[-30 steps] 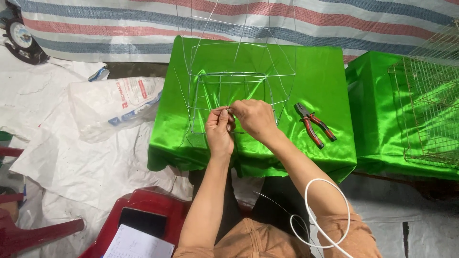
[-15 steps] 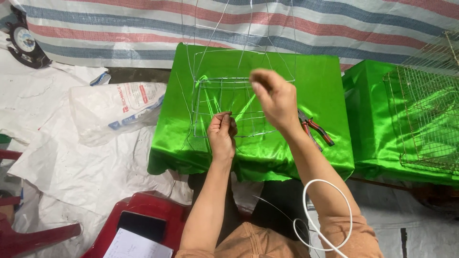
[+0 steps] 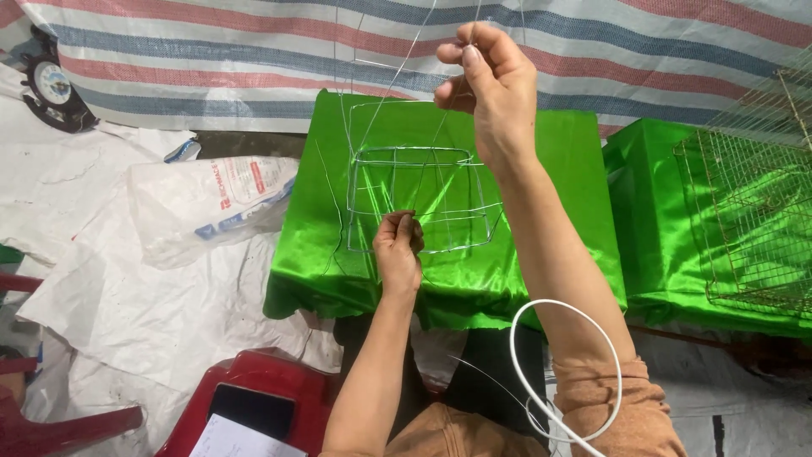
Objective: Assembling a metal wire frame by bending, twisting, and cutting wires using pliers.
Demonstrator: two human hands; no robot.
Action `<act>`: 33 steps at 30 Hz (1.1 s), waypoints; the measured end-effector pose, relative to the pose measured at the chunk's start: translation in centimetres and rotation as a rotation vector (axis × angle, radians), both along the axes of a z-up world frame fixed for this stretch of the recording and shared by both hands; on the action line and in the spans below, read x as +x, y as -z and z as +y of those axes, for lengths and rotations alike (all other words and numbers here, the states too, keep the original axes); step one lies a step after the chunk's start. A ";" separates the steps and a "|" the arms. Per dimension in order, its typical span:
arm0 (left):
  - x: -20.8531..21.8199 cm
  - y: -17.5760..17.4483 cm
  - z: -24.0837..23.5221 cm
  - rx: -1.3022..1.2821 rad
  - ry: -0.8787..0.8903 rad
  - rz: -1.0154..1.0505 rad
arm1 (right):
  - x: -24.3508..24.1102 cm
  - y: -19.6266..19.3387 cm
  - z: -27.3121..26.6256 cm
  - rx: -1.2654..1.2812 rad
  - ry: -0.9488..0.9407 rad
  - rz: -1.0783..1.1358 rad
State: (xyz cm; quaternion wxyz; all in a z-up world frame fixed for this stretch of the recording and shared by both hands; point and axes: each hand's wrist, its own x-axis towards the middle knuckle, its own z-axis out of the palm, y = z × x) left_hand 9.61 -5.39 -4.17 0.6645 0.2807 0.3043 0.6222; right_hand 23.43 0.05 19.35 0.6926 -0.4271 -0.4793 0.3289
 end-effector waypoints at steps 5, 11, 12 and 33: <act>-0.1 1.2 -0.3 -0.020 0.012 -0.039 | -1.0 1.6 -0.8 -0.040 -0.005 0.113; -0.3 1.3 -0.7 -0.011 0.009 -0.005 | -1.9 1.6 -1.9 0.001 -0.017 0.088; -0.3 1.3 -0.8 0.008 0.013 0.012 | -2.2 1.5 -2.4 0.048 -0.003 0.002; 0.0 -1.0 -0.9 -0.007 0.067 -0.044 | -1.7 1.6 -6.3 0.183 0.230 -0.505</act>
